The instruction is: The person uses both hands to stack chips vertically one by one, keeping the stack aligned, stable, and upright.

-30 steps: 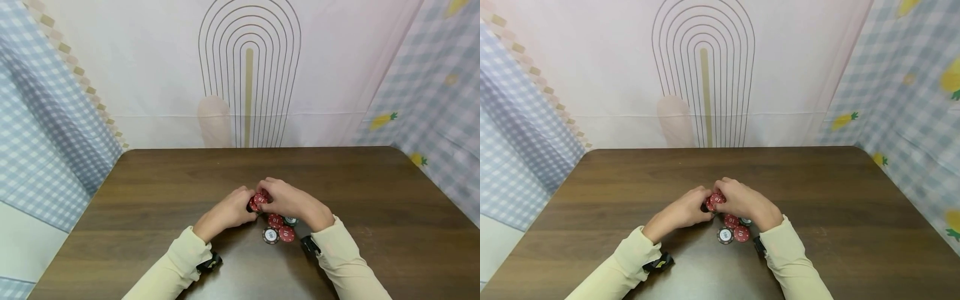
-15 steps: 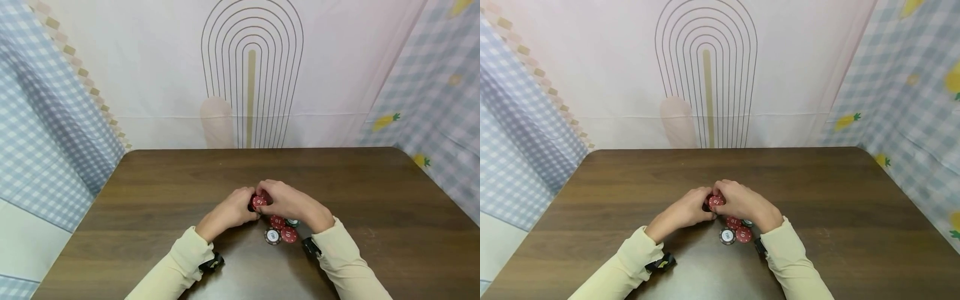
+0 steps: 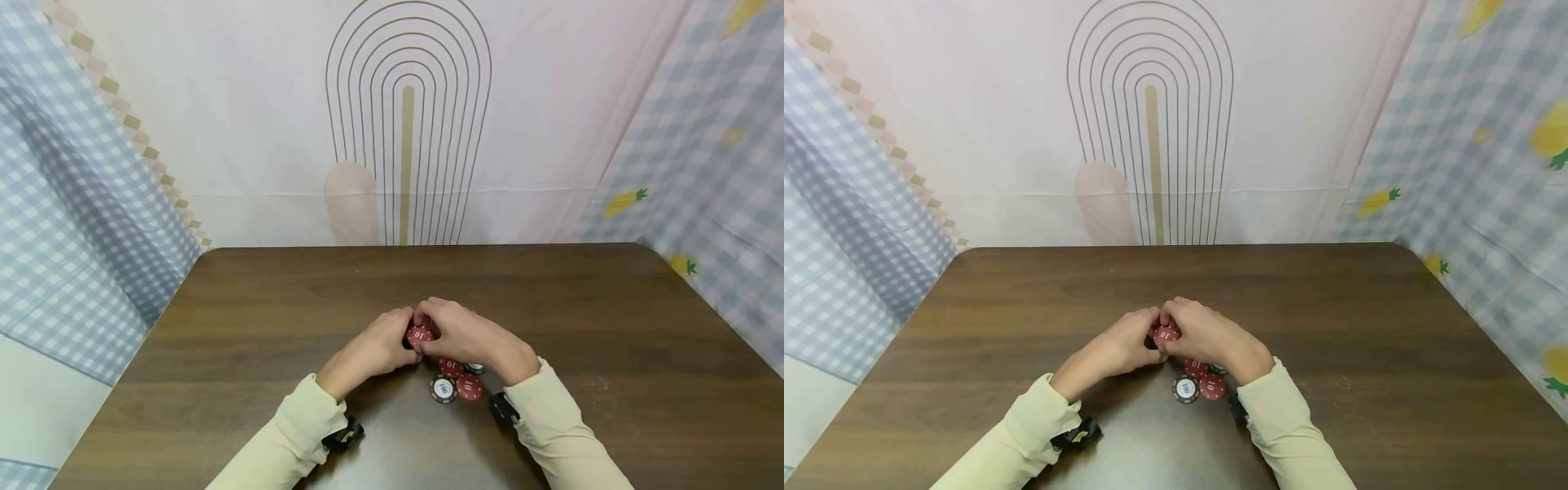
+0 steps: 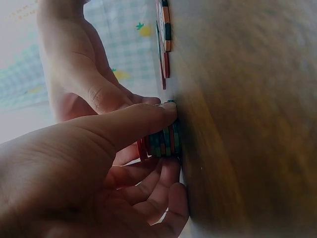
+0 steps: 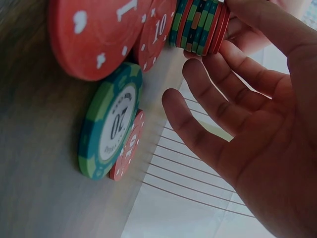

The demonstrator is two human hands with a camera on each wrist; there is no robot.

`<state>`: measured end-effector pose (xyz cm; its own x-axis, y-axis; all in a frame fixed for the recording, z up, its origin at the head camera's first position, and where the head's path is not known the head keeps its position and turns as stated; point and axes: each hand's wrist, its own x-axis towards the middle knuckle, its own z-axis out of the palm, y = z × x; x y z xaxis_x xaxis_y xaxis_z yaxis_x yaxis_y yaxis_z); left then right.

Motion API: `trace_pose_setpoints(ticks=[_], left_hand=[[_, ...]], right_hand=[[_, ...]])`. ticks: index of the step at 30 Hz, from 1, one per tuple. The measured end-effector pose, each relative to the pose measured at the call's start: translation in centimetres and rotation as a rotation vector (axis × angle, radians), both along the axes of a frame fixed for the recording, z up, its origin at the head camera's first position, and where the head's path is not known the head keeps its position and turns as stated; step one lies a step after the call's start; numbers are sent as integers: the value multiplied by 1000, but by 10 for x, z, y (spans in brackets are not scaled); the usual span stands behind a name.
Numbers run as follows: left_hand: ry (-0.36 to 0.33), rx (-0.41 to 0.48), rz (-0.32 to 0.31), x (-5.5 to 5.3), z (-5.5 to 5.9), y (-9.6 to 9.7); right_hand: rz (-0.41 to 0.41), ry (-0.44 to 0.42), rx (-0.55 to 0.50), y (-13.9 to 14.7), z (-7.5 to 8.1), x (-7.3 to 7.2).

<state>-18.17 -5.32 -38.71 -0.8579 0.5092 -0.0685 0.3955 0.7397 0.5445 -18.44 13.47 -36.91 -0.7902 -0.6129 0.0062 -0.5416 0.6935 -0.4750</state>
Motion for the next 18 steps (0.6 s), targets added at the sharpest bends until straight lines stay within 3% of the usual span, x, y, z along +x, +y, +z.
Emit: trace_pose_setpoints(ticks=[10, 18], left_hand=[[-13, -4, 11, -1, 3, -1], [-20, 26, 2, 0, 4, 1]], right_hand=[[8, -36, -25, 3, 8, -1], [8, 20, -46, 17, 22, 4]])
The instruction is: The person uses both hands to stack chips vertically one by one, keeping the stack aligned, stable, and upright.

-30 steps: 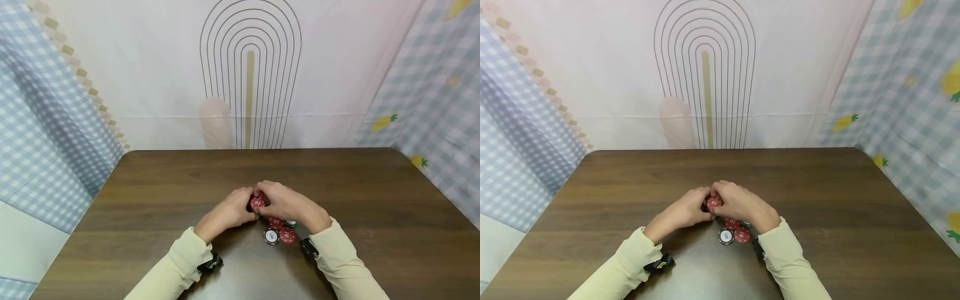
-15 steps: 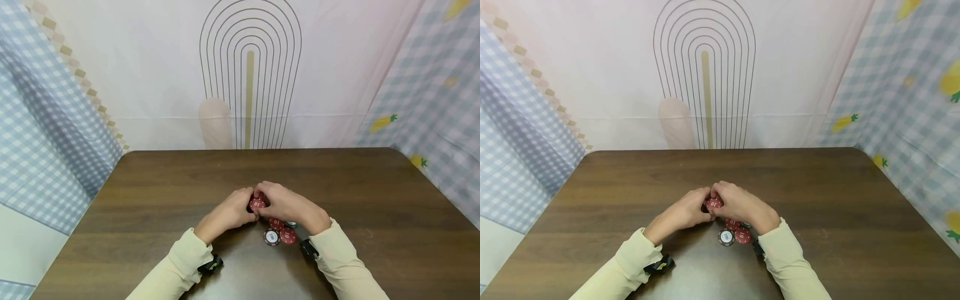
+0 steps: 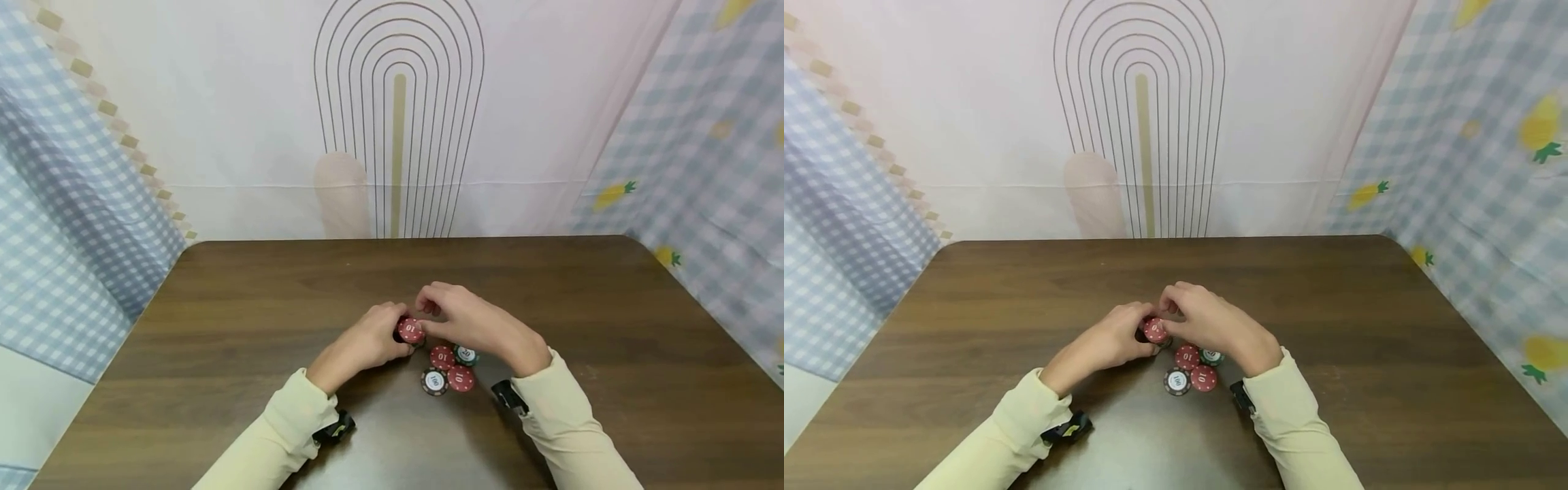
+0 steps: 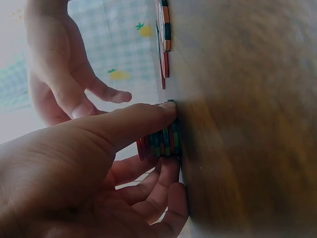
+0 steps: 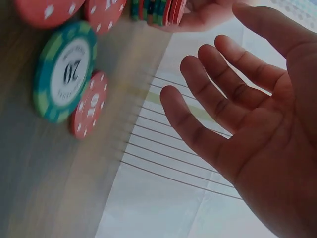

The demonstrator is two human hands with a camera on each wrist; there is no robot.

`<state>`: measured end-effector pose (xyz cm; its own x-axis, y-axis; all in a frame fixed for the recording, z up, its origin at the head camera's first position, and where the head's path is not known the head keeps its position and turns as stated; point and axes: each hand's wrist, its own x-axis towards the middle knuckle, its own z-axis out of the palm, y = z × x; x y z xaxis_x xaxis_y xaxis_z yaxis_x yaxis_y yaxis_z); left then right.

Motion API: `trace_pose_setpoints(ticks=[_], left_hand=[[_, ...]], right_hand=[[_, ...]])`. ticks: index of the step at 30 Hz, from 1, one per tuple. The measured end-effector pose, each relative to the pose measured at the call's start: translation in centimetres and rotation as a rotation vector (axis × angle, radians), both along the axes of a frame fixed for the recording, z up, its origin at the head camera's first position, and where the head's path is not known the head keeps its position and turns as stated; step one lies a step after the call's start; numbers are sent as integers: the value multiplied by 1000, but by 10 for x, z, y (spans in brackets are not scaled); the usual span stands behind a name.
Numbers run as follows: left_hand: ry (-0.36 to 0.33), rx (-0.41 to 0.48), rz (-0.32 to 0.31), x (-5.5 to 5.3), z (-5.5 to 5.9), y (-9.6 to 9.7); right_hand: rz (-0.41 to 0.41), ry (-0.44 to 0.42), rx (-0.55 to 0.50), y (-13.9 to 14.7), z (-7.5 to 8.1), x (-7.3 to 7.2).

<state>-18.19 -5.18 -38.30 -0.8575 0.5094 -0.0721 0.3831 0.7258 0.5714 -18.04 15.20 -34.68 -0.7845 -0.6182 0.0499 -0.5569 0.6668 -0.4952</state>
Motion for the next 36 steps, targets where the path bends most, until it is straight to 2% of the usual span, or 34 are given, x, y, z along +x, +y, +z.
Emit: trace_pose_setpoints(ticks=[5, 11, 17, 21, 26, 29, 36], left_hand=[[-11, 21, -2, 0, -1, -1], [-9, 15, 21, 2, -3, -9], [-11, 13, 19, 2, -4, -7], [-8, 24, -7, 1, -4, -1], [-4, 18, -13, 2, -5, 1], [-7, 16, -16, 2, -6, 0], [8, 15, -14, 1, -5, 0]], right_hand=[[-13, 11, 9, 8, -3, 2], [28, 12, 5, 13, -19, 10], [50, 131, 106, 31, -36, 23], [48, 171, 184, 43, -34, 33], [40, 132, 243, 52, -30, 40], [31, 102, 245, 54, -29, 41], [66, 101, 211, 54, -30, 37]])
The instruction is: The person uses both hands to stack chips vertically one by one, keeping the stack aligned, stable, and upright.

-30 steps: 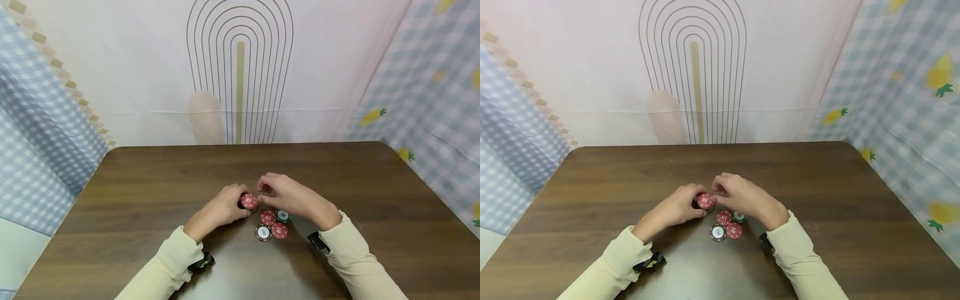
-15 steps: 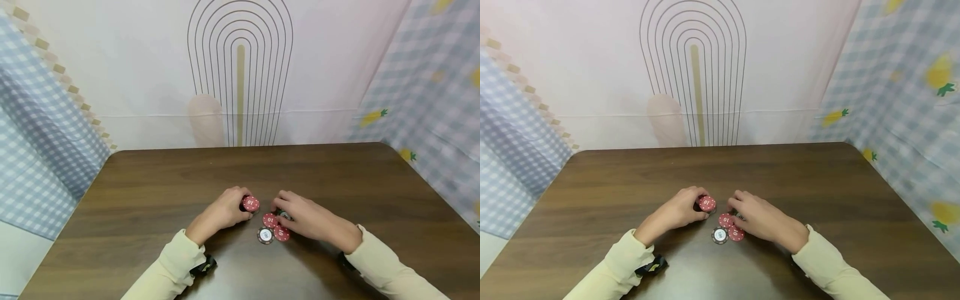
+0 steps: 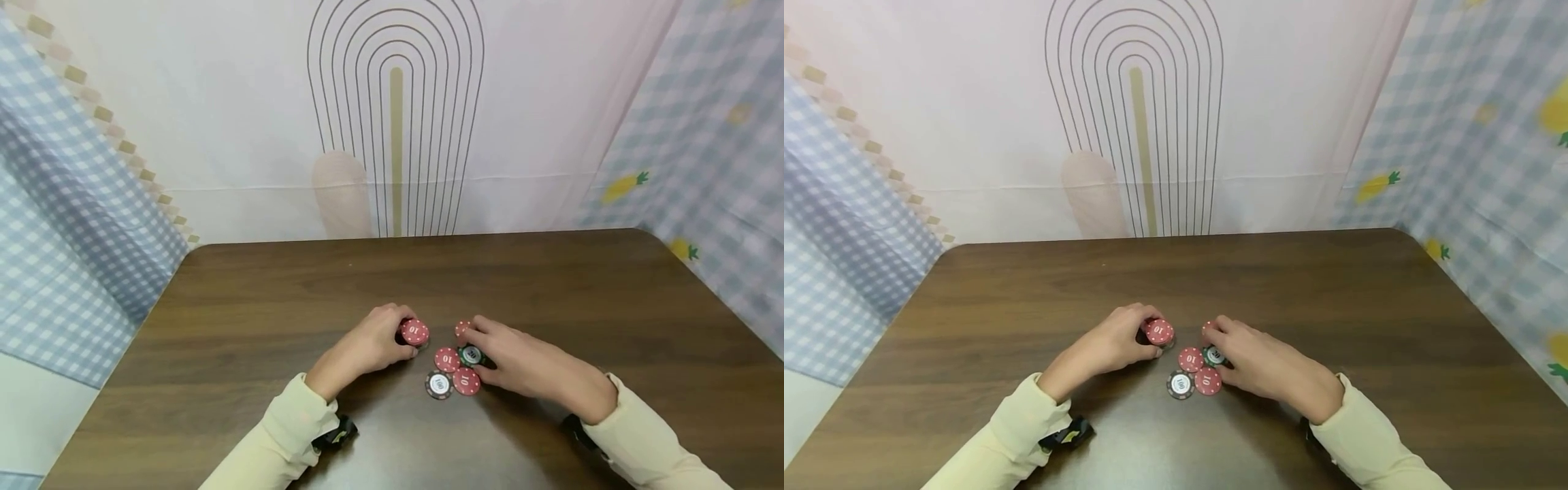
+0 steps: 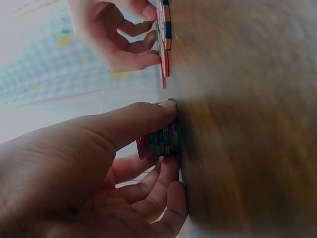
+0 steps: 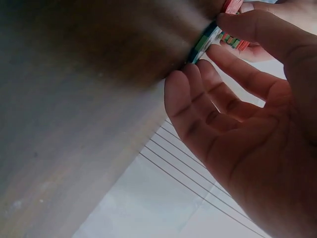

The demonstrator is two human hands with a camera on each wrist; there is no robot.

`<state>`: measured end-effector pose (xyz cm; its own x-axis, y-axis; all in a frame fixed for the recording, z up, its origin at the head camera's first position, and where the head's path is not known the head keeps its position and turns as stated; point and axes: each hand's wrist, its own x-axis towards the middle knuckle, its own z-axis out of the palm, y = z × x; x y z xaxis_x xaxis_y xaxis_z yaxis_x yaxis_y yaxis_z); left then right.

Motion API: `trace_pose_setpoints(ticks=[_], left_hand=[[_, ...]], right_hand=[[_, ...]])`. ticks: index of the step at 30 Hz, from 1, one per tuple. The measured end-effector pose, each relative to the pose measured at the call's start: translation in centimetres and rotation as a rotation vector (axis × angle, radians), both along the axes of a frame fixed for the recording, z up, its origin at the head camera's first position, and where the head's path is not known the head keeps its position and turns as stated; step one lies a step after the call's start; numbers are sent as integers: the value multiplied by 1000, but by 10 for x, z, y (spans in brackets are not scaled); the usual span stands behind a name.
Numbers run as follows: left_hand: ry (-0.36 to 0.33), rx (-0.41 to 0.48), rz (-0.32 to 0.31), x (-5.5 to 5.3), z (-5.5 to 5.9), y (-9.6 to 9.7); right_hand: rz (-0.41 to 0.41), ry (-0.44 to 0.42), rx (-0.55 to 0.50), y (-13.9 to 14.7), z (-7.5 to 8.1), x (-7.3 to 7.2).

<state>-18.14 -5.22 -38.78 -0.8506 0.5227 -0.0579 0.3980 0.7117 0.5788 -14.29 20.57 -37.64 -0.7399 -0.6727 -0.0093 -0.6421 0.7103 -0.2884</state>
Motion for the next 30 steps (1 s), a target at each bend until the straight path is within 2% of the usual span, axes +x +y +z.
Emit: trace_pose_setpoints(ticks=[7, 15, 22, 26, 30], left_hand=[[10, -3, -18, -1, 1, 2], [0, -15, 1, 0, 2, -1], [-6, -13, 6, 0, 3, -2], [-9, -7, 2, 1, 2, -1], [-8, -2, -1, 1, 2, 0]], right_hand=[[3, -30, -27, 2, -1, -2], [30, -52, -67, 1, -2, -7], [39, -78, -34, 1, 0, -8], [35, -49, 28, 2, -1, -8], [40, 67, 73, 4, -2, -6]])
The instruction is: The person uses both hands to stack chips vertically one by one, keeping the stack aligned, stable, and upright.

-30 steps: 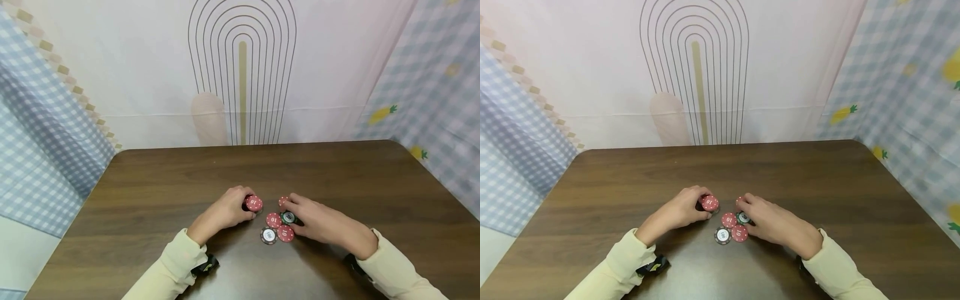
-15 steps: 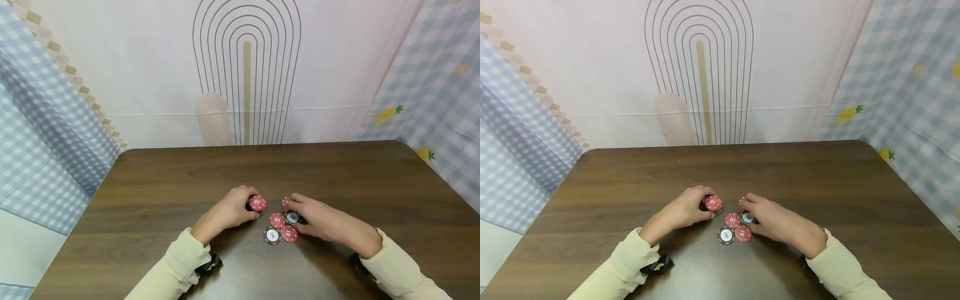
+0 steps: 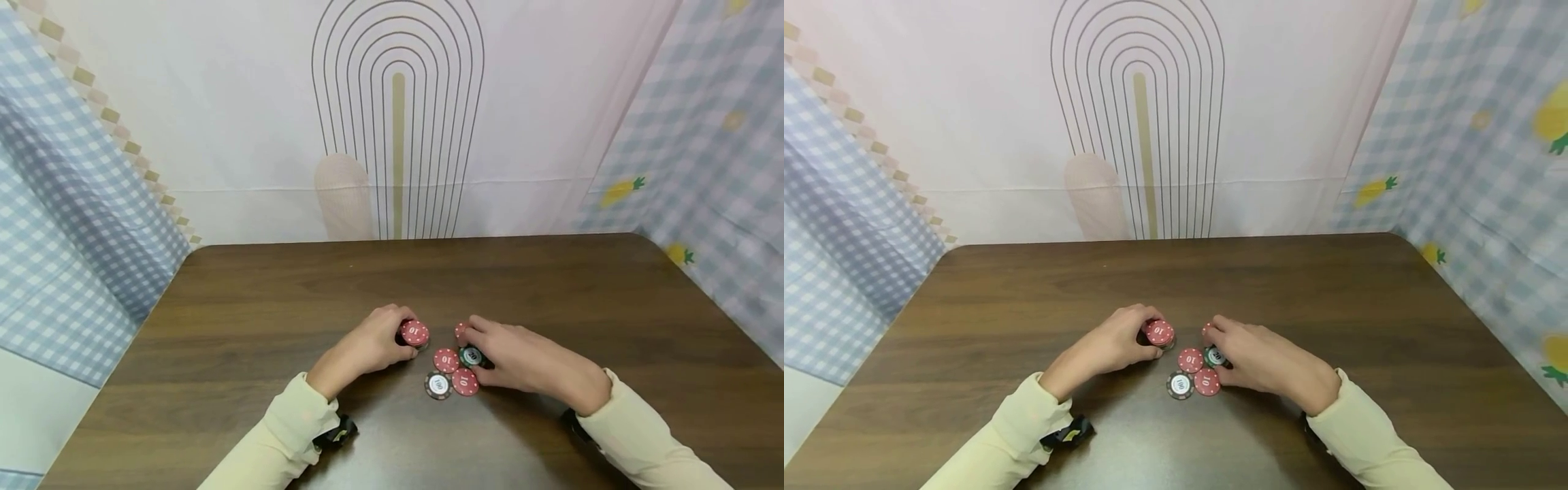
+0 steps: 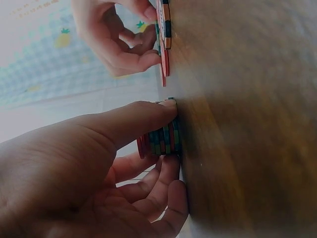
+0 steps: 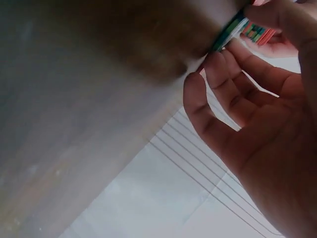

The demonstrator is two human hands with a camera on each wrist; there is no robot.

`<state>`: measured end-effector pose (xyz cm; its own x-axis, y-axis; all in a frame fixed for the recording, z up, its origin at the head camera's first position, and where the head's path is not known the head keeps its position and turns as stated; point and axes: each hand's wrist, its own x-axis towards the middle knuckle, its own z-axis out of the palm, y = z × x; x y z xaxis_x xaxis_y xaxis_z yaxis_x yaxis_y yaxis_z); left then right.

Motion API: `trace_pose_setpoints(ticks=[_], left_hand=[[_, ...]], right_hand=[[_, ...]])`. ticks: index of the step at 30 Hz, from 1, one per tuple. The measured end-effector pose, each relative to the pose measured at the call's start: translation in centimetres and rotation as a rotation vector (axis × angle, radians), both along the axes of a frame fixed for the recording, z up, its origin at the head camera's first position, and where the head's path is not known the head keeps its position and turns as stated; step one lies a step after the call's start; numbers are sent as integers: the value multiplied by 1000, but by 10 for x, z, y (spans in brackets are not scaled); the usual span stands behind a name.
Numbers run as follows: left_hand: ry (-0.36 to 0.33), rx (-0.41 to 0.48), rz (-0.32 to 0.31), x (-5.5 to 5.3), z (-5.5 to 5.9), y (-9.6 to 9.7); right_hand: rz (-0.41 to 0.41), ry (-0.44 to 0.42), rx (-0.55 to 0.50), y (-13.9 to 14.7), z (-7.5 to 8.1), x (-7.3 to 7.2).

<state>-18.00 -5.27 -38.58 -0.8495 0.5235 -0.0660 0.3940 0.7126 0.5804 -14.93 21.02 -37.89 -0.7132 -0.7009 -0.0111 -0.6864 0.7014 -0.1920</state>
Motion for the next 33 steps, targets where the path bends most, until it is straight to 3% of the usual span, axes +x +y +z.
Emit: trace_pose_setpoints(ticks=[3, 6, 11, 21, 33], left_hand=[[0, 1, 0, 0, 0, 0], [-3, 3, -2, -1, 0, 0], [2, -1, -3, -2, 0, 1], [-1, 3, -3, -1, -1, 0], [20, 10, -7, -1, -2, -1]], right_hand=[[26, 121, -9, 2, -1, -1], [34, 166, -27, 4, -1, -4], [-2, 134, -20, 6, 2, -6], [-105, 204, -34, 7, 2, -7], [-138, 133, 9, 8, 0, -7]])
